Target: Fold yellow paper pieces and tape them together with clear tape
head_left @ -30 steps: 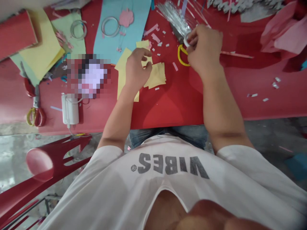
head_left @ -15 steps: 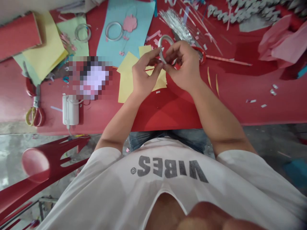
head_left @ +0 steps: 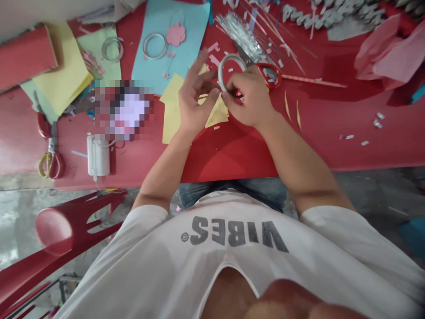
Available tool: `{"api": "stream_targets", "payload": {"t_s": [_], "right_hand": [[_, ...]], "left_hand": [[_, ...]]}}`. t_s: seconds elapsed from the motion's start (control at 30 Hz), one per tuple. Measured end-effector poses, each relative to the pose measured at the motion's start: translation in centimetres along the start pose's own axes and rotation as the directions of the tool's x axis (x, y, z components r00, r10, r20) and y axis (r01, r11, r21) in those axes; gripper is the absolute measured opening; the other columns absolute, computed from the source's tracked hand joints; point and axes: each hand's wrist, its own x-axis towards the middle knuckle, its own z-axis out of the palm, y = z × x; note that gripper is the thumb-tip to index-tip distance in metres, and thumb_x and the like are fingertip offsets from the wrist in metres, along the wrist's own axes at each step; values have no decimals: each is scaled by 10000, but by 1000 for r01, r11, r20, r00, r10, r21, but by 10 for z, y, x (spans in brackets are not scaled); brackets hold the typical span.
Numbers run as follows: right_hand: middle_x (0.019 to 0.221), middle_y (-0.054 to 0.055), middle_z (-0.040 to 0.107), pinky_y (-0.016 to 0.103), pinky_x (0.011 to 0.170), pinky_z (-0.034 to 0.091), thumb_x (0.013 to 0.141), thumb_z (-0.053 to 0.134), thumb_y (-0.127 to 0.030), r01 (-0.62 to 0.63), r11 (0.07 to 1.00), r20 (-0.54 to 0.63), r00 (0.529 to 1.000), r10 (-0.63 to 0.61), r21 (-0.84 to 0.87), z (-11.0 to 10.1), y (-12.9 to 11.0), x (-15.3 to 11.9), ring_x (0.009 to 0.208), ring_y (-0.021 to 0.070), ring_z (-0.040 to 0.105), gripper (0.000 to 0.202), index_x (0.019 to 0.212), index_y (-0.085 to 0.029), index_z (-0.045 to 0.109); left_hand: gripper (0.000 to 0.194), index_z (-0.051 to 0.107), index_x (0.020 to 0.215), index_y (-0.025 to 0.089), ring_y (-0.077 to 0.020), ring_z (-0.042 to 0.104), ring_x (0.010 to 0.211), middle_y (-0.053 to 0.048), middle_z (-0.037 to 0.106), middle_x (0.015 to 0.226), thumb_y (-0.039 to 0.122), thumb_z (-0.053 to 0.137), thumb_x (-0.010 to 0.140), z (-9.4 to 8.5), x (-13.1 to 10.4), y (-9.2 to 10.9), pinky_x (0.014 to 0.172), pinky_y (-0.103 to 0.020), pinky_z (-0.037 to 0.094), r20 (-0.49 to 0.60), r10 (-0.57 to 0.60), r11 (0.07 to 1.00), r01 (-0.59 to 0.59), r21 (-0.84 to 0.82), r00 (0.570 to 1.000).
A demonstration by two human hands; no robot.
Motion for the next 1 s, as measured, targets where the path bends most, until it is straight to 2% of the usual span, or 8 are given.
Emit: {"api": "stream_targets", "payload": {"t_s": [0.07, 0.13, 0.3, 0.43, 0.6, 0.77, 0.9, 1.0], "right_hand": [[746, 28, 598, 529, 931, 503, 965, 619, -427, 18, 997, 14, 1000, -17, -72, 2, 1, -1, 794, 299, 642, 285, 778, -274, 467], [740, 33, 589, 513, 890, 506, 970, 601, -412, 22, 992, 7, 1000, -21, -127, 3, 3, -1, 795, 303, 643, 277, 781, -272, 456], [779, 50, 596, 436, 735, 501, 996, 560, -442, 28, 988, -8, 1000, -30, -154, 4, 7, -2, 801, 293, 642, 286, 791, -269, 460], [771, 48, 597, 427, 717, 500, 1015, 536, -453, 63, 979, 0, 998, -64, -196, 3, 9, -2, 778, 280, 631, 303, 784, -268, 470], [780, 53, 604, 443, 744, 512, 1015, 543, -448, 70, 971, 46, 997, -62, -228, -2, 7, -1, 790, 287, 635, 314, 765, -267, 489], [781, 53, 600, 438, 782, 512, 1057, 471, -452, 74, 974, 77, 995, -58, -212, -1, -1, -4, 816, 276, 635, 361, 752, -265, 517], [804, 56, 605, 437, 811, 499, 1068, 434, -493, 28, 979, 107, 994, -6, -201, -1, -11, -7, 864, 281, 626, 374, 793, -273, 561], [871, 61, 643, 448, 836, 491, 1068, 434, -484, -17, 973, 132, 990, 49, -232, -10, -12, -4, 916, 291, 623, 344, 842, -293, 609]], "left_hand": [[680, 491, 1479, 367, -276, 712, 1141, -44, 677, 1300, 747, 553, 918, 0, -2, 1, 962, -414, 593, 34, 12, 1000, -13, 28, 999], [631, 575, 1420, 332, -289, 705, 1155, -67, 680, 1296, 724, 570, 925, 0, -5, 1, 999, -428, 577, 52, 20, 999, -22, 41, 998], [486, 630, 1350, 326, -280, 687, 1176, -73, 693, 1272, 613, 616, 957, 2, -10, 6, 1044, -429, 546, 37, -34, 999, 32, 37, 999], [323, 712, 1143, 275, -248, 692, 1116, -51, 724, 1178, 531, 676, 948, -1, -7, 18, 999, -400, 557, -12, -99, 994, 100, 36, 995], [139, 703, 1000, 262, -191, 678, 1023, -19, 726, 1075, 383, 732, 939, -4, -4, 36, 962, -347, 547, -5, -214, 977, 214, -15, 977], [164, 666, 832, 243, -169, 655, 895, -4, 633, 882, 333, 760, 931, -2, -4, 43, 874, -313, 540, 40, -283, 923, 283, -260, 958], [192, 604, 808, 238, -122, 622, 787, 16, 564, 822, 263, 655, 992, -7, -1, 45, 795, -267, 554, 135, -373, 733, 380, -564, 918], [214, 592, 813, 251, -117, 643, 776, 16, 577, 905, 287, 566, 1022, -17, 6, 44, 684, -243, 560, 47, -433, 643, 345, -683, 900]]}}
